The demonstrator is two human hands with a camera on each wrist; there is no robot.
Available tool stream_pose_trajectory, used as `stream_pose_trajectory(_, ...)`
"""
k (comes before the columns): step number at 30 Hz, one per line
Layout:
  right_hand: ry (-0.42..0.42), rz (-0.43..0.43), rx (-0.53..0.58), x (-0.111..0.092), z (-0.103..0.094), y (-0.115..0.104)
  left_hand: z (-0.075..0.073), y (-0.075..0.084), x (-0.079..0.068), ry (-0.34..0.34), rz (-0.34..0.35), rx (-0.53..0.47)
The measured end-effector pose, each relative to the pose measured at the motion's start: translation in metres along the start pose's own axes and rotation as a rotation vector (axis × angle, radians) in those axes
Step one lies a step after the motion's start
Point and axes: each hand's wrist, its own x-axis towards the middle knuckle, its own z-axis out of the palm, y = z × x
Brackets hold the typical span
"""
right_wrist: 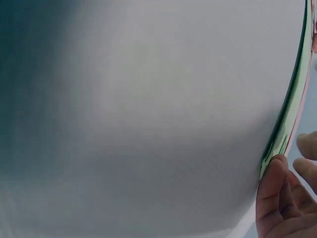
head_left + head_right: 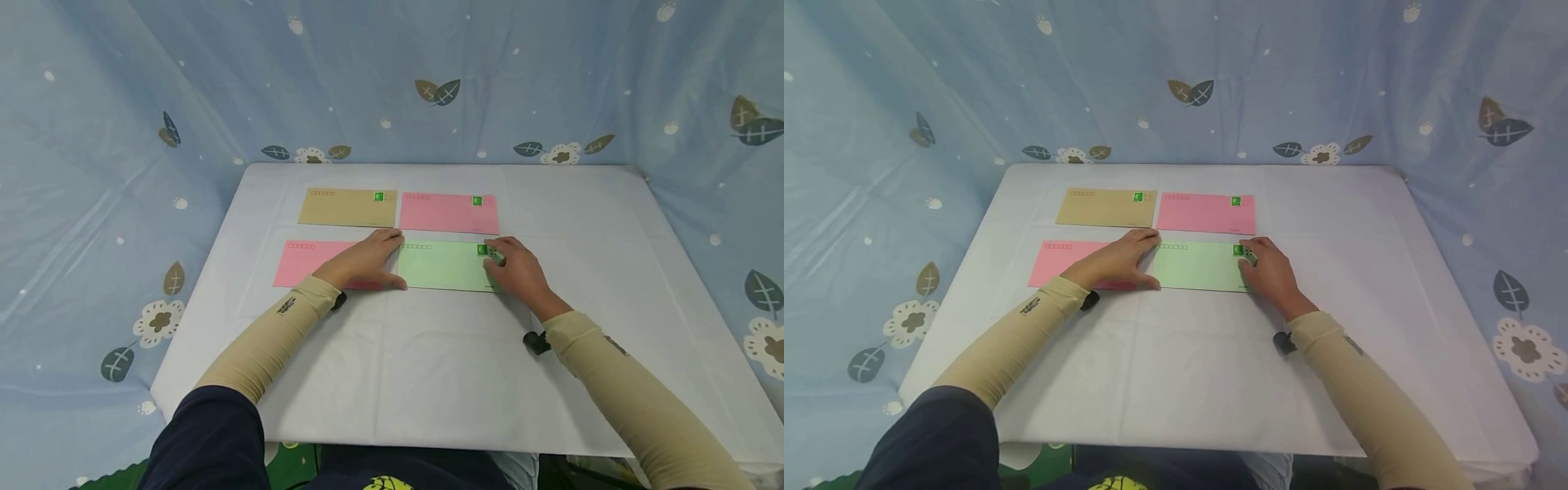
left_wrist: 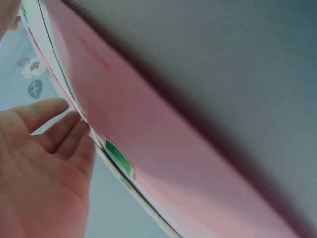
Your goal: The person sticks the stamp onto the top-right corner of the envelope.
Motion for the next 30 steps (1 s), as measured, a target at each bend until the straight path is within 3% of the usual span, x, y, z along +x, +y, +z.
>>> stream_pose_trajectory(7,0.023,-0.014,0.005,0.002,-0.015,-0.002,-0.002,-0.006,-0.001,0.033,0.003,0.007)
stream_pose_trajectory(18,0.013,0.055,-0.068,0.009,-0.035,0.002,-0.009,-0.015,-0.011,0.108,-0.082,-0.033)
stream_pose_trajectory(30,0.033,0.087,-0.108,0.002,-0.048,0.023,-0.01,-0.032,-0.021,0.135,-0.127,-0.034)
